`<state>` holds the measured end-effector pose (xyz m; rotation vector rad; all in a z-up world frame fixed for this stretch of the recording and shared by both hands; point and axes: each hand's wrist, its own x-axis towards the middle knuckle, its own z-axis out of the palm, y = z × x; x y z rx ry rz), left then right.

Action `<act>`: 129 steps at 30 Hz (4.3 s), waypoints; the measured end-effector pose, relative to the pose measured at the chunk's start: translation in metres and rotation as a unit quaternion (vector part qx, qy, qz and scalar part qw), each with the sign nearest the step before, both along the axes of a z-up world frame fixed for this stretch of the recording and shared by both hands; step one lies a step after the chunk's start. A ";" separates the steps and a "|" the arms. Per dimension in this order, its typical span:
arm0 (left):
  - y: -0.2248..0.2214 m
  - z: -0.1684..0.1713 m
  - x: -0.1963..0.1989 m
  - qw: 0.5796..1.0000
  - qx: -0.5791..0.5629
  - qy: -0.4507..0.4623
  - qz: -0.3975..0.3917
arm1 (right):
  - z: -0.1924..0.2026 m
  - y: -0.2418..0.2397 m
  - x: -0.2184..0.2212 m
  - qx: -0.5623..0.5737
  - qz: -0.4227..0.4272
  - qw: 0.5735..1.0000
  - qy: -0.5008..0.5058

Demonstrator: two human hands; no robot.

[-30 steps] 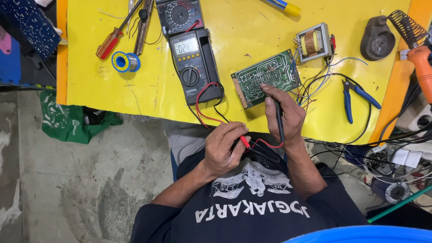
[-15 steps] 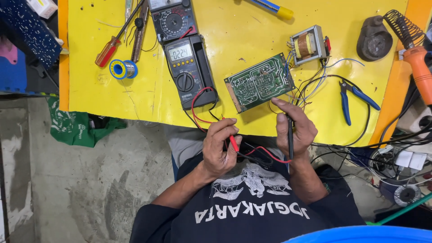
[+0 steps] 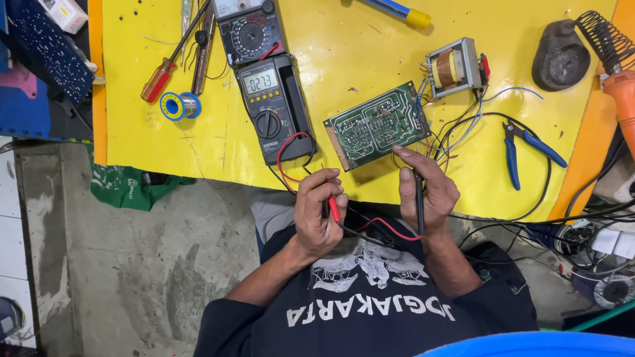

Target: Testing and repairing a circuit board using a multimeter and soldering iron on a workbench.

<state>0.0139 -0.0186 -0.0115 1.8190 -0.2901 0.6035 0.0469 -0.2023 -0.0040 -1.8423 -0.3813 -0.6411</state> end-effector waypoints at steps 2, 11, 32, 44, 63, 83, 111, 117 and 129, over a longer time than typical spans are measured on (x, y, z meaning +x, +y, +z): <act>0.001 0.000 0.001 1.000 -0.003 0.002 0.000 | 0.001 0.002 0.001 0.001 0.000 1.000 0.003; 0.006 -0.008 0.004 1.000 -0.027 0.001 -0.015 | -0.001 0.006 0.007 0.002 0.005 1.000 0.010; 0.019 -0.004 0.014 0.999 -0.045 0.005 -0.013 | 0.011 0.025 0.019 -0.034 0.018 0.998 0.043; 0.022 -0.003 0.013 0.998 -0.057 0.007 -0.020 | 0.013 0.033 0.017 -0.038 0.024 0.998 0.041; 0.024 -0.006 0.010 0.998 -0.057 0.004 -0.023 | 0.008 0.032 0.012 -0.037 0.022 0.998 0.043; 0.023 -0.006 0.008 0.998 -0.060 0.003 -0.024 | 0.010 0.033 0.014 -0.049 0.015 0.998 0.035; 0.023 0.001 0.010 0.998 -0.061 -0.006 -0.033 | 0.013 0.031 0.017 -0.046 0.015 0.998 0.030; 0.023 0.011 0.010 0.998 -0.056 -0.010 -0.038 | 0.019 0.032 0.014 -0.049 0.007 0.998 0.029; 0.019 0.027 -0.005 0.997 -0.037 -0.009 -0.065 | 0.028 0.027 -0.003 -0.026 0.007 0.999 -0.024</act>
